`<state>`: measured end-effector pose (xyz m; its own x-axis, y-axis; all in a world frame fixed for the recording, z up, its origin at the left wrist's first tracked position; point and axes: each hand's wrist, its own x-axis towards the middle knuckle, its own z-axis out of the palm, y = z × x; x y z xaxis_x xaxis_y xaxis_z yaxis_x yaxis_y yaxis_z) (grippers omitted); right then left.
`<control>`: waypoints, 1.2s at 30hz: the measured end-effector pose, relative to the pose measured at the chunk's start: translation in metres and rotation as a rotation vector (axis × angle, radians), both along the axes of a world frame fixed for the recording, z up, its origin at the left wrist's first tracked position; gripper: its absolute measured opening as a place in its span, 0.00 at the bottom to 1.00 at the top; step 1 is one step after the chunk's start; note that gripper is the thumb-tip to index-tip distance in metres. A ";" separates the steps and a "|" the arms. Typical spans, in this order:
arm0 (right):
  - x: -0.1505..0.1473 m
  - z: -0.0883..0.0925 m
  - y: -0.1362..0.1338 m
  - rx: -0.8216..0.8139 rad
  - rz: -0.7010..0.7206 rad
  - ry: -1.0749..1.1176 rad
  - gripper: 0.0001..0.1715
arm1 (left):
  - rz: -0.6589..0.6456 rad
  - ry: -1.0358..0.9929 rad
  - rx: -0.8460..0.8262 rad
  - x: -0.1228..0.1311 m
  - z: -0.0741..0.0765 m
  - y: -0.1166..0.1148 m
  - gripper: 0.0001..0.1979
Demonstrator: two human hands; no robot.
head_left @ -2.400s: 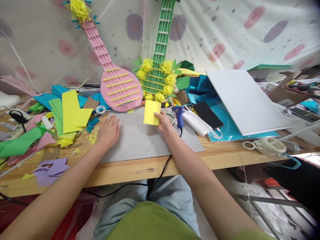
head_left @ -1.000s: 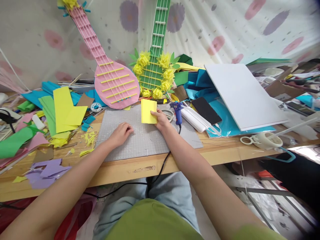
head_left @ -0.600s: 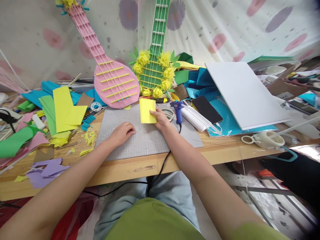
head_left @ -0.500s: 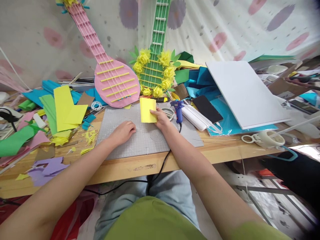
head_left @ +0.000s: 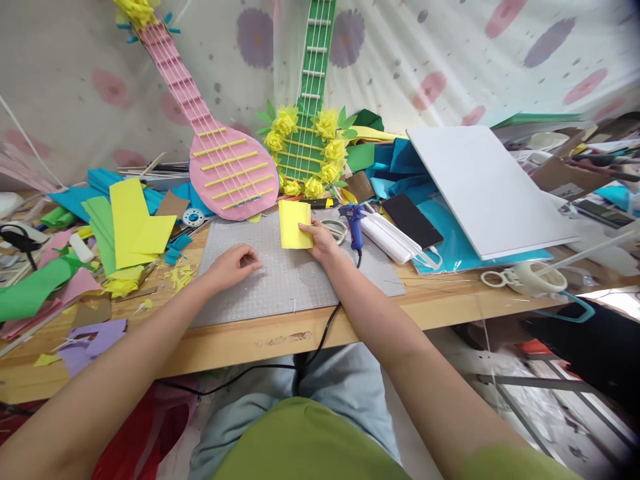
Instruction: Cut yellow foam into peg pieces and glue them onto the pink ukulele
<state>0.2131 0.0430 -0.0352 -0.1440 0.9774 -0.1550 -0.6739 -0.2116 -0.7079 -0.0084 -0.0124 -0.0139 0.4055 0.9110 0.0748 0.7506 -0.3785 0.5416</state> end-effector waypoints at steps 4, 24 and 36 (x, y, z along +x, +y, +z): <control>0.000 0.000 0.000 -0.001 -0.001 -0.006 0.21 | -0.135 0.071 0.076 0.008 -0.002 0.001 0.10; 0.001 -0.004 0.003 0.023 0.008 -0.031 0.22 | -0.207 0.102 0.076 0.012 -0.009 0.011 0.08; 0.002 -0.002 0.000 0.012 -0.004 0.001 0.21 | -0.131 0.387 0.176 0.004 0.005 0.004 0.08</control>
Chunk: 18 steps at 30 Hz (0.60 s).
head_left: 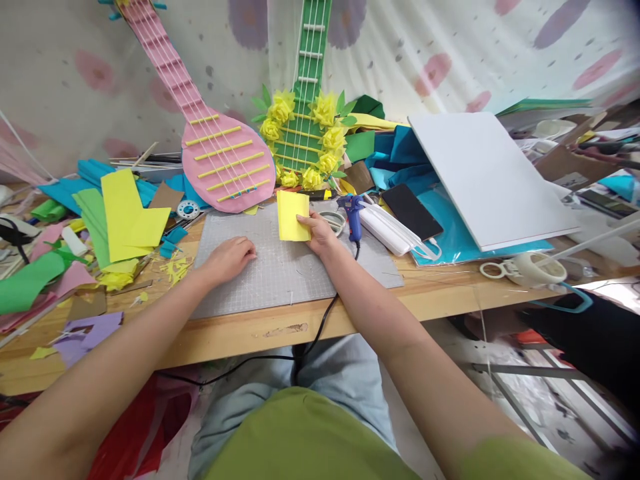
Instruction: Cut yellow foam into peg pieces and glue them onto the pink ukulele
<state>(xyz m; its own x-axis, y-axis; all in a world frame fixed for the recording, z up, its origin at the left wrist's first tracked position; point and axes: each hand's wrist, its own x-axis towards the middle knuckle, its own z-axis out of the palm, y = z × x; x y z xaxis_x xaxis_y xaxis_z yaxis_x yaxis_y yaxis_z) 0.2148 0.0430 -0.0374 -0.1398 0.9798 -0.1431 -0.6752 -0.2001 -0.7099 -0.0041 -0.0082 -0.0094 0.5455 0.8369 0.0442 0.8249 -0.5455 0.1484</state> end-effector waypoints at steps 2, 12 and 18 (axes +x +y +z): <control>-0.001 0.001 0.000 -0.009 0.001 -0.007 0.21 | 0.066 0.004 0.026 -0.010 0.001 0.001 0.09; 0.000 0.001 0.001 0.006 0.018 -0.038 0.20 | 0.541 -0.154 0.021 -0.046 0.034 0.006 0.14; -0.003 0.004 -0.003 0.008 0.030 -0.051 0.20 | 0.726 -0.077 -0.102 -0.077 0.051 0.006 0.13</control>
<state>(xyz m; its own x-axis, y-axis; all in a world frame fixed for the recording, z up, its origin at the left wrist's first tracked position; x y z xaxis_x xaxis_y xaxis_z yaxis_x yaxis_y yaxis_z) 0.2117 0.0403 -0.0336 -0.1618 0.9764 -0.1427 -0.6322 -0.2136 -0.7448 -0.0813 -0.0023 0.0416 -0.1488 0.9882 -0.0370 0.9582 0.1533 0.2414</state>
